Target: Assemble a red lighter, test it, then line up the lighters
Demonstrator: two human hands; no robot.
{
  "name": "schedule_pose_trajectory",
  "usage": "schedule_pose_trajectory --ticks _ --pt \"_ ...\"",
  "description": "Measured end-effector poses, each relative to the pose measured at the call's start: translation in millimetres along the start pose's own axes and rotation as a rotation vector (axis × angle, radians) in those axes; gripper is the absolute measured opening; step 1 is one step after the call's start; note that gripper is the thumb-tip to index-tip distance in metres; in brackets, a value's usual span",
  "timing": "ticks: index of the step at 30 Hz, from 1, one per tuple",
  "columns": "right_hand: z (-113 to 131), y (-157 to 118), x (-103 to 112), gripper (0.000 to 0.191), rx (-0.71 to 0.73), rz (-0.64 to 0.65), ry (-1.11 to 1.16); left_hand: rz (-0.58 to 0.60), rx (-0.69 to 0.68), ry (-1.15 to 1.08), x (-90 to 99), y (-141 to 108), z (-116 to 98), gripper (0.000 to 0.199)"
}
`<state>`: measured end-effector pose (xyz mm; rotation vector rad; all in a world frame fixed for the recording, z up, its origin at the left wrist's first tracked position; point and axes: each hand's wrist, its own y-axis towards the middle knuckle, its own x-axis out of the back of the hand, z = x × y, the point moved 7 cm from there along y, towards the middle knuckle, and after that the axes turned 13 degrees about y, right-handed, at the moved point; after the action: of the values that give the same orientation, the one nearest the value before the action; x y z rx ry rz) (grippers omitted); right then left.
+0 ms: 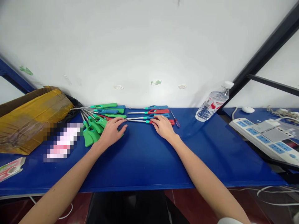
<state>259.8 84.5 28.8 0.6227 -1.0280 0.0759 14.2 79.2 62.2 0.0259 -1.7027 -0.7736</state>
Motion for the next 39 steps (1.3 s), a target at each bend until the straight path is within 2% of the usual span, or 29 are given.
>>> schedule_pose_trajectory --ticks 7,14,20,27,33,39 --pt "0 -1 -1 0.036 0.008 -0.008 0.003 -0.037 0.086 -0.018 8.5 3 20 0.028" --pt "2 -1 -1 0.04 0.001 0.014 -0.005 0.029 0.043 -0.01 -2.2 1 11 0.03" --pt "15 -6 -6 0.06 0.006 0.108 -0.081 0.119 -0.05 0.062 -12.7 -3 2 0.032" --pt "13 -13 -16 0.066 -0.072 0.198 -0.087 0.144 -0.079 0.114 -13.9 -4 -1 0.033" --pt "11 -13 -17 0.067 -0.067 0.186 -0.07 0.161 -0.119 0.015 -11.5 -3 -1 0.033" --pt "13 -13 -17 0.066 -0.055 0.156 -0.06 0.187 -0.086 -0.277 -6.1 -1 -20 0.033"
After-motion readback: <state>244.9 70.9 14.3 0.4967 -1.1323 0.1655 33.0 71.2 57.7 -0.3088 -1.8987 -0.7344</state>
